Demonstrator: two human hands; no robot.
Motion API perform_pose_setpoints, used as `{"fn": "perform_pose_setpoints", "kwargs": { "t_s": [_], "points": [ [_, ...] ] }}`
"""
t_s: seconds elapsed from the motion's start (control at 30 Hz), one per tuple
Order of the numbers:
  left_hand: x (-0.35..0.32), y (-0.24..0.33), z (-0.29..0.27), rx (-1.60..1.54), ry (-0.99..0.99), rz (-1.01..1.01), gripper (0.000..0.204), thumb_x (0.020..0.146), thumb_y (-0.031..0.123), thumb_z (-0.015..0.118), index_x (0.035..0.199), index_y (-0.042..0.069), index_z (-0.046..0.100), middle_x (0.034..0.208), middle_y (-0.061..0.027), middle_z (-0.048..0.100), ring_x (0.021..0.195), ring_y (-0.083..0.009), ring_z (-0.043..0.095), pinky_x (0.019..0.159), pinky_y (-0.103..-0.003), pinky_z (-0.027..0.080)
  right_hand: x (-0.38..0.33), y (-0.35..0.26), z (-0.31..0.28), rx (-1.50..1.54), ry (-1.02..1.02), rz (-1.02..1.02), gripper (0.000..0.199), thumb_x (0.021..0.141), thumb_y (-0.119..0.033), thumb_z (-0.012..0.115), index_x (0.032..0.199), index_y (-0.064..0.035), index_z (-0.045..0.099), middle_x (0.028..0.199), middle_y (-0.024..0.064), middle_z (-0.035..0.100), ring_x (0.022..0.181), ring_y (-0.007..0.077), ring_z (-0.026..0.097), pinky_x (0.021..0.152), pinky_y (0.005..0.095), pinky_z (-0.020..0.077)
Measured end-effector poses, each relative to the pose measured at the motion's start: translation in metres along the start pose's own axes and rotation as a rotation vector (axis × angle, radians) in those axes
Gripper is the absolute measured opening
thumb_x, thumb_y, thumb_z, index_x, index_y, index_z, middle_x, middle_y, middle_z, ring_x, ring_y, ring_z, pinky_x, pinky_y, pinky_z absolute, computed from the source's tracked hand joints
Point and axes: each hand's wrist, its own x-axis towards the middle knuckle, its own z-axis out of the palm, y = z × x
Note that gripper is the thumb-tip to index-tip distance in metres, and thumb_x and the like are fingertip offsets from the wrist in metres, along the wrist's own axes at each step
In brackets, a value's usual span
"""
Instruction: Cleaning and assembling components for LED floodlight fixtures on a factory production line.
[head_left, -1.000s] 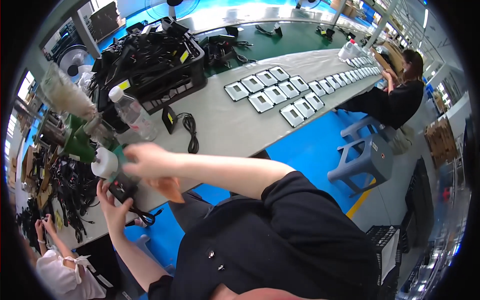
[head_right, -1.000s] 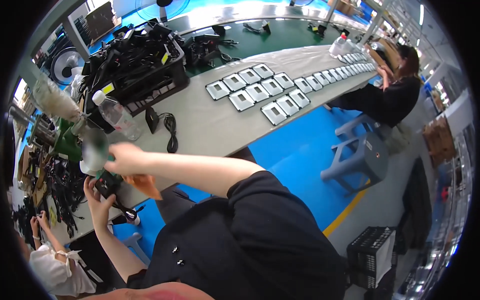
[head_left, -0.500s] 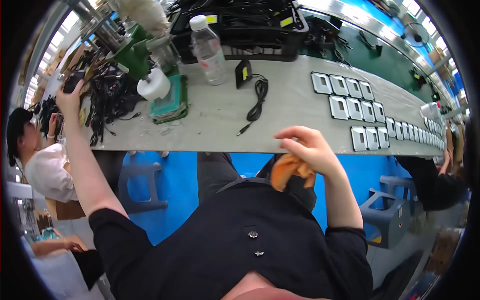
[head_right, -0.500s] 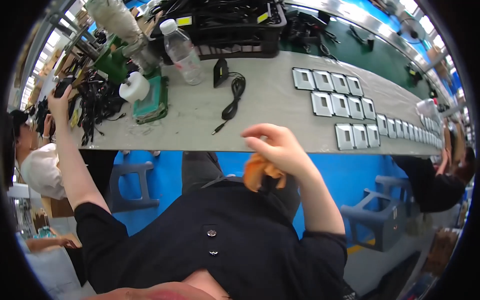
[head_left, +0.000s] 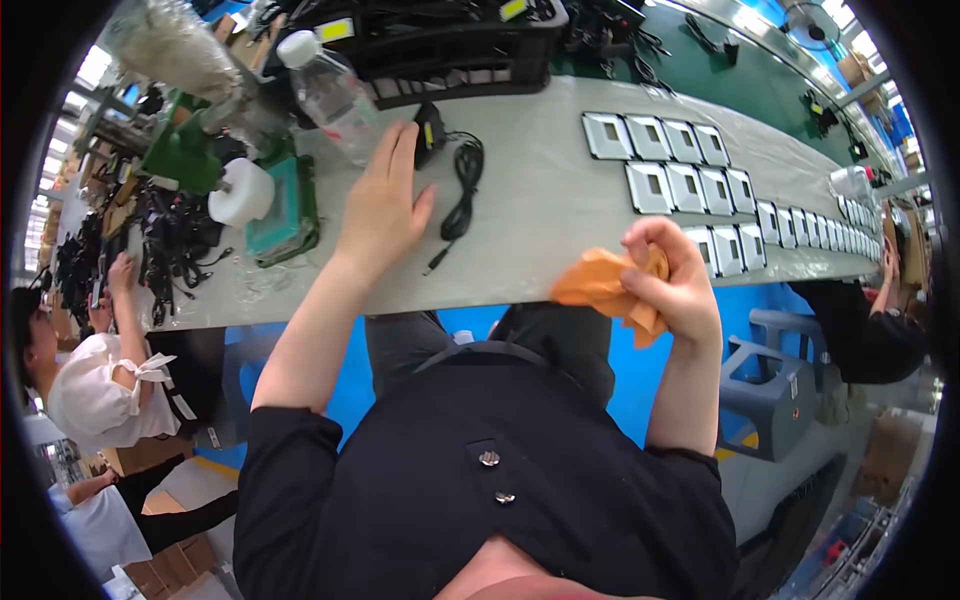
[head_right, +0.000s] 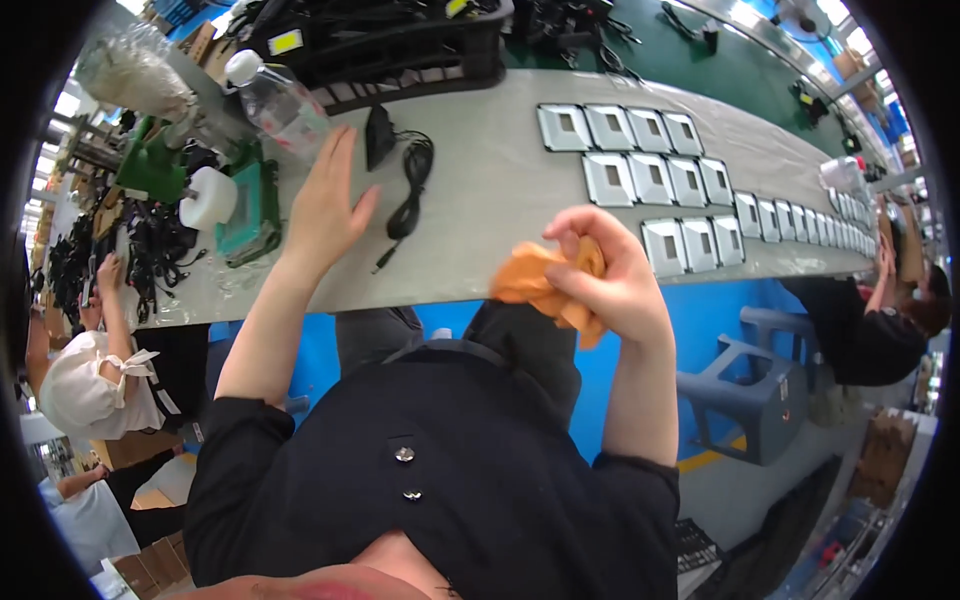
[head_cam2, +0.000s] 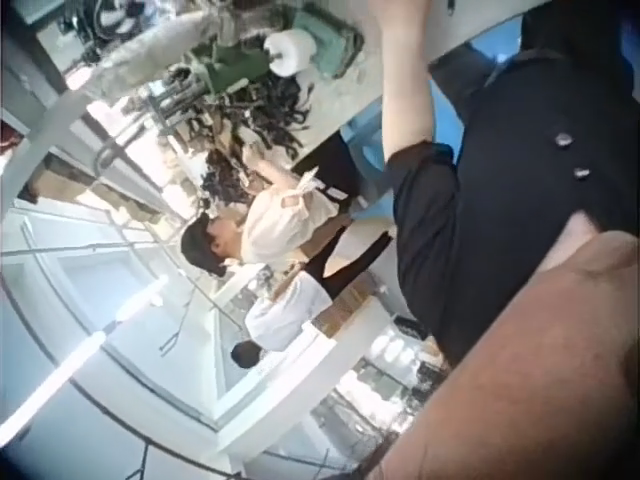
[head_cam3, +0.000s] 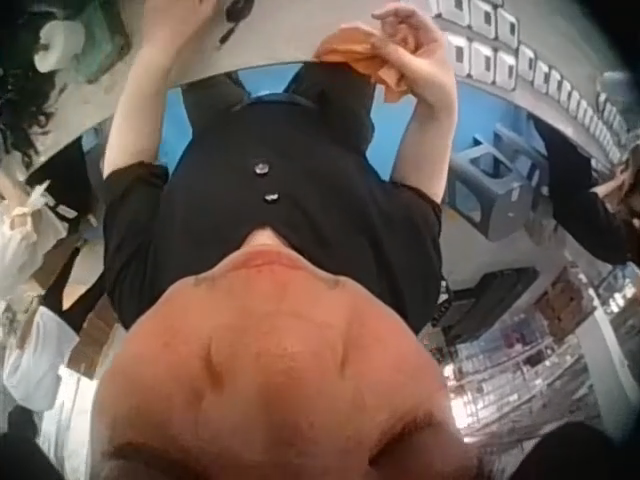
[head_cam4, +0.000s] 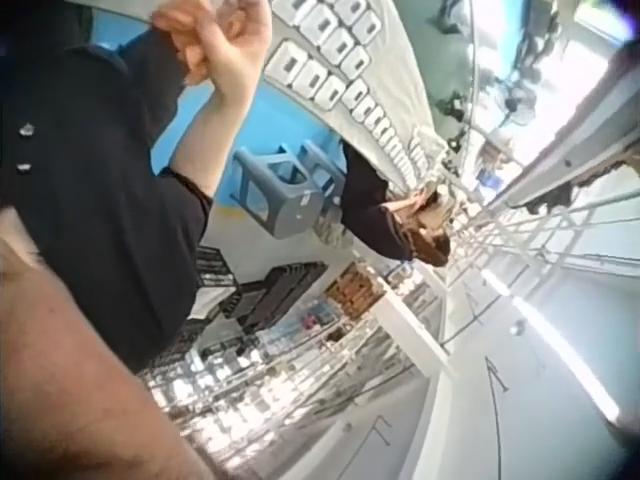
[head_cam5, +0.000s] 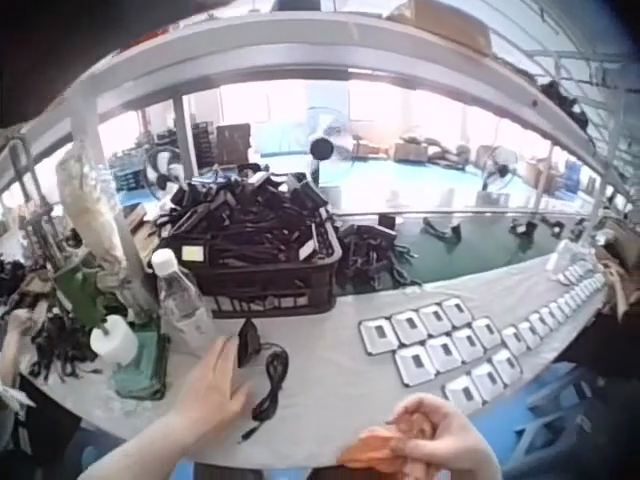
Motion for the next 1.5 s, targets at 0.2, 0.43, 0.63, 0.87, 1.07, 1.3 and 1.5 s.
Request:
{"fn": "perform_pose_setpoints", "kwargs": {
  "t_s": [0.2,0.43,0.63,0.87,1.07,1.3,1.5],
  "points": [
    [0.033,-0.012,0.059,-0.024,0.018,0.022,0.038,0.081,0.005,0.060,0.118,0.006,0.052,0.141,-0.0233,0.036,0.126,-0.0408,0.040,0.103,-0.044,0.038,0.010,-0.006,-0.008,0.213,-0.025,-0.170,0.035,0.077,-0.002,0.071,0.109,-0.0023,0.055,0.100,0.0005,0.052,0.091,0.0070,0.053,0.077,0.0206,0.0449],
    [0.066,-0.013,0.062,-0.350,-0.447,-0.100,0.039,0.082,0.015,0.064,0.119,0.010,0.052,0.146,-0.0164,0.033,0.125,-0.0356,0.044,0.099,-0.039,0.041,-0.001,0.012,-0.029,0.431,-0.063,-0.115,0.031,0.081,-0.001,0.069,0.110,-0.0004,0.058,0.108,0.0062,0.060,0.098,0.0117,0.059,0.083,0.0270,0.0512],
    [0.084,-0.013,0.076,-0.309,-0.313,-0.017,0.062,0.069,0.023,0.078,0.122,0.010,0.048,0.150,-0.0156,0.027,0.132,-0.0342,0.038,0.107,-0.038,0.035,-0.003,0.017,-0.031,0.689,-0.124,-0.174,0.022,0.082,0.003,0.065,0.102,-0.0044,0.058,0.100,0.0068,0.060,0.096,0.0150,0.058,0.086,0.0284,0.0485],
    [0.096,-0.025,0.088,-0.565,-0.518,-0.142,0.067,0.064,0.021,0.082,0.120,0.006,0.047,0.126,-0.0121,0.049,0.116,-0.0262,0.049,0.100,-0.034,0.039,-0.006,0.020,-0.024,0.646,-0.135,-0.108,0.021,0.083,0.003,0.063,0.102,-0.0044,0.057,0.099,0.0060,0.057,0.097,0.0151,0.057,0.088,0.0301,0.0472],
    [0.068,0.044,0.026,-0.319,-0.272,0.067,0.091,0.058,0.014,0.085,0.133,0.007,0.032,0.126,-0.0167,0.049,0.114,-0.0380,0.050,0.094,-0.042,0.045,0.000,0.000,-0.006,0.271,0.205,-0.128,0.026,0.083,0.001,0.065,0.108,-0.0029,0.058,0.097,0.0038,0.060,0.087,0.0101,0.060,0.074,0.0238,0.0509],
    [0.029,0.103,-0.020,-0.433,0.065,0.311,0.091,0.055,0.013,0.087,0.131,0.007,0.037,0.118,-0.0163,0.051,0.107,-0.0329,0.055,0.089,-0.039,0.048,0.058,-0.006,0.060,-0.877,0.436,-1.032,0.019,0.067,0.000,0.070,0.083,-0.0071,0.063,0.088,0.0031,0.063,0.083,0.0257,0.060,0.070,0.0348,0.0498],
    [0.008,0.116,-0.047,-0.329,0.106,0.292,0.085,0.056,0.009,0.086,0.128,0.003,0.042,0.117,-0.0109,0.053,0.094,-0.0204,0.054,0.075,-0.030,0.045,0.024,-0.023,0.077,-1.011,0.394,-0.926,0.021,0.064,-0.001,0.072,0.084,-0.0081,0.068,0.085,0.0023,0.064,0.080,0.0227,0.056,0.070,0.0321,0.0474]
  ]
}}
